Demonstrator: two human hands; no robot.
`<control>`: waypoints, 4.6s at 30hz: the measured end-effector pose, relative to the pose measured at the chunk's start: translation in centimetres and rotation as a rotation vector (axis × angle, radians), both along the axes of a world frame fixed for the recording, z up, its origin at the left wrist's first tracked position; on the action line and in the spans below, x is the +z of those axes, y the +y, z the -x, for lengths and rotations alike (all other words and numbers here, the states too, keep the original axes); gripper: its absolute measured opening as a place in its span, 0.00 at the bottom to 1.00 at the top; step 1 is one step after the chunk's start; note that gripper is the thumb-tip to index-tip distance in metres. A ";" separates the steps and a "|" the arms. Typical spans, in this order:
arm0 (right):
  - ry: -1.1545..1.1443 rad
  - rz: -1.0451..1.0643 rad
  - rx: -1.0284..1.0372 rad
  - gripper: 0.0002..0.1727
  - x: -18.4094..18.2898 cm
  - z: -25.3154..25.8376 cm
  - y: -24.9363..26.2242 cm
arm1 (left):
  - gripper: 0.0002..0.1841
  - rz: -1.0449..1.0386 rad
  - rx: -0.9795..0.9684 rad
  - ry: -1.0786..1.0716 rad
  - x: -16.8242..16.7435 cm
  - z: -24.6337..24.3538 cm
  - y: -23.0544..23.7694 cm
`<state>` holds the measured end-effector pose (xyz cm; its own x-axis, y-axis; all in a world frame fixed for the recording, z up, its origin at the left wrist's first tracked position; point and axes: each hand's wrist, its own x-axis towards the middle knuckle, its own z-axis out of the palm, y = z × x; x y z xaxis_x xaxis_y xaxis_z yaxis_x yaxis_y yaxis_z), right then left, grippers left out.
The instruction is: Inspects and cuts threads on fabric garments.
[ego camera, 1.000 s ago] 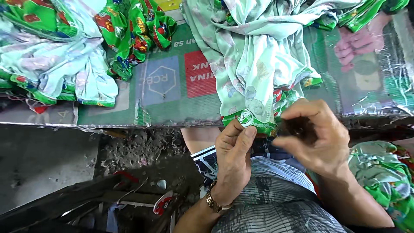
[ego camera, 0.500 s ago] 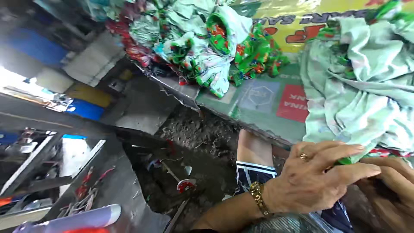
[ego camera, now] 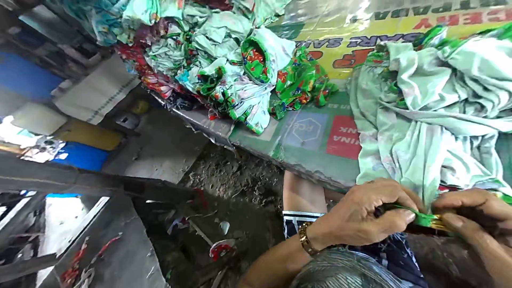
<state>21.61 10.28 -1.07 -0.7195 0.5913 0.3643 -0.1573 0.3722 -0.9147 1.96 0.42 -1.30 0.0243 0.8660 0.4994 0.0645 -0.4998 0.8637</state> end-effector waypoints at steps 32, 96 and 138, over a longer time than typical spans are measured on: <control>-0.193 -0.343 -0.483 0.22 0.1 -2.8 -4.0 | 0.06 0.277 0.134 -0.153 0.9 -4.2 -0.2; 0.193 -0.431 -0.379 0.06 -1.1 0.8 -2.6 | 0.05 0.463 -0.052 -0.603 0.0 -3.0 0.0; 0.241 -0.096 -0.196 0.15 0.6 3.5 -2.5 | 0.05 0.210 0.148 -0.658 0.1 -2.5 -1.7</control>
